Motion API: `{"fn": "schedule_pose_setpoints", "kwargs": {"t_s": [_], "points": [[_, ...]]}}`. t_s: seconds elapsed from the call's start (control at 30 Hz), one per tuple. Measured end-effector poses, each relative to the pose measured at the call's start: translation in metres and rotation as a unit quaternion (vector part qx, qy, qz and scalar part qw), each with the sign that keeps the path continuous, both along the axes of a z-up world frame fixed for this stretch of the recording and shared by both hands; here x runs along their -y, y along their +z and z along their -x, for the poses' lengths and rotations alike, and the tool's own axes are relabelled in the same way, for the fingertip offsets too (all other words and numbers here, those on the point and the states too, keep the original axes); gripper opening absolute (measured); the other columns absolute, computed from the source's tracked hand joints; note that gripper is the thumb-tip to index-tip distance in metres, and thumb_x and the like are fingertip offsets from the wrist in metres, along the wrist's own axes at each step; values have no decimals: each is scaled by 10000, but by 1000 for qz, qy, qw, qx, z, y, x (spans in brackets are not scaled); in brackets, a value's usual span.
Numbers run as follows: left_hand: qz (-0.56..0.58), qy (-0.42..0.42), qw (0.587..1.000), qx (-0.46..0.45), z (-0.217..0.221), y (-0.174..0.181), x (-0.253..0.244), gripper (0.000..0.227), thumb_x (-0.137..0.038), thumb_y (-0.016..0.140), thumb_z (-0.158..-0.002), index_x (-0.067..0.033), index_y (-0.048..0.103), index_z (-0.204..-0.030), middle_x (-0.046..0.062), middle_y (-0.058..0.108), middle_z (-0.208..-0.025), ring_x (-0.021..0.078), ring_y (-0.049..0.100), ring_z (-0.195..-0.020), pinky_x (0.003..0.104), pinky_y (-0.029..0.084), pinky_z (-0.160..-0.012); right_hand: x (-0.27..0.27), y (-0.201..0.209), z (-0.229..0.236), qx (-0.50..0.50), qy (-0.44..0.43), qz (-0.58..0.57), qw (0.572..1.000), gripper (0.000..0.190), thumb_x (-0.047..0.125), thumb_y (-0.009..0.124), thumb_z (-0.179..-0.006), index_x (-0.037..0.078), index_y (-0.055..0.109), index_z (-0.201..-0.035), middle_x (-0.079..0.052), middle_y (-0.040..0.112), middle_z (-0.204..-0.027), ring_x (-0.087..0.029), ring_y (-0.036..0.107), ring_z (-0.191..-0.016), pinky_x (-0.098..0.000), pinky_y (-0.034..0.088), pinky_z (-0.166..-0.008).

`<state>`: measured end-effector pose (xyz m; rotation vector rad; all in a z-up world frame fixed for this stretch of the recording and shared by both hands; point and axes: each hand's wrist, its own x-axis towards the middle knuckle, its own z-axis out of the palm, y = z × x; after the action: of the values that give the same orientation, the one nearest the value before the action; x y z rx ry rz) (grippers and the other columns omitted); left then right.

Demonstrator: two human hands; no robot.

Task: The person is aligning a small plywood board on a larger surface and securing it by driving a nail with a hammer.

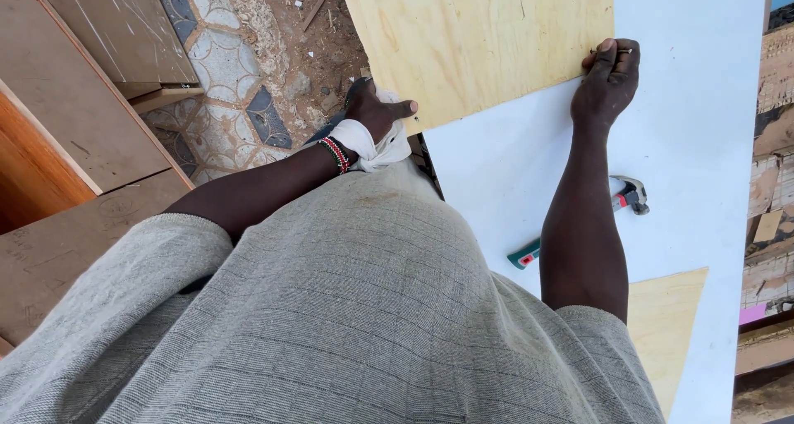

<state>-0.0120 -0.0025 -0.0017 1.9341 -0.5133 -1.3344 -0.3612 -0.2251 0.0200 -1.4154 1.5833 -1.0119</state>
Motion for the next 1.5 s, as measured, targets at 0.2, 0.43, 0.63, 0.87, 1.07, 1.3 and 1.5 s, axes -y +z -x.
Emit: {"fn": "schedule_pose_setpoints", "kwargs": {"t_s": [0.2, 0.43, 0.63, 0.87, 1.07, 1.3, 1.5], "points": [[-5, 4, 1000, -17, -1, -2, -1, 693, -425, 1068, -715, -129, 801, -1283, 18, 892, -1268, 189, 806, -1142, 404, 673, -987, -3, 2, -4, -6, -3, 8, 1000, 194, 279, 630, -1235, 183, 688, -1077, -6, 696, -882, -106, 685, -846, -277, 617, -775], [-15, 0, 1000, -26, -1, -2, -1, 726, -460, 1066, -715, -140, 773, -1298, 8, 881, -1271, 184, 793, -1152, 403, 666, -988, -5, 9, -8, -27, -11, 5, 1000, 204, 311, 627, -1226, 195, 680, -1068, 4, 692, -872, -106, 666, -842, -282, 607, -762], [-26, -1, 1000, -8, -1, -9, 1, 609, -413, 1080, -723, -137, 795, -1184, -14, 863, -1165, 165, 758, -1043, 406, 656, -904, -4, 7, -6, -30, -6, 10, 999, 197, 291, 624, -1234, 197, 680, -1070, 13, 692, -877, -102, 662, -839, -279, 592, -767], [-7, -15, 999, 30, -5, -34, -2, 606, -501, 1121, -658, -150, 741, -974, -30, 756, -994, 154, 663, -934, 417, 612, -784, -4, 6, -7, -53, -11, 13, 998, 208, 318, 624, -1232, 211, 679, -1062, 23, 692, -867, -98, 661, -827, -283, 583, -771], [-8, -31, 999, 41, -6, -31, -2, 622, -539, 1093, -654, -153, 716, -964, -24, 713, -986, 161, 636, -928, 421, 589, -786, -4, 5, -5, -81, -9, 24, 996, 211, 322, 610, -1237, 218, 668, -1063, 29, 715, -847, -102, 645, -807, -301, 550, -765], [15, -13, 999, -30, -9, -24, -3, 605, -398, 1095, -703, -132, 784, -1149, -1, 830, -1129, 170, 747, -1034, 414, 657, -901, -4, 4, -4, -48, -3, 15, 999, 182, 253, 598, -1236, 202, 675, -1080, 16, 699, -872, -103, 665, -827, -286, 584, -768], [91, -7, 991, -96, -9, -23, -3, 584, -291, 1072, -763, -110, 856, -1274, 50, 912, -1272, 196, 843, -1146, 433, 717, -1010, 0, 0, -3, -50, -1, 11, 999, 183, 240, 603, -1240, 192, 658, -1072, 18, 688, -869, -95, 640, -798, -281, 576, -748]]}}
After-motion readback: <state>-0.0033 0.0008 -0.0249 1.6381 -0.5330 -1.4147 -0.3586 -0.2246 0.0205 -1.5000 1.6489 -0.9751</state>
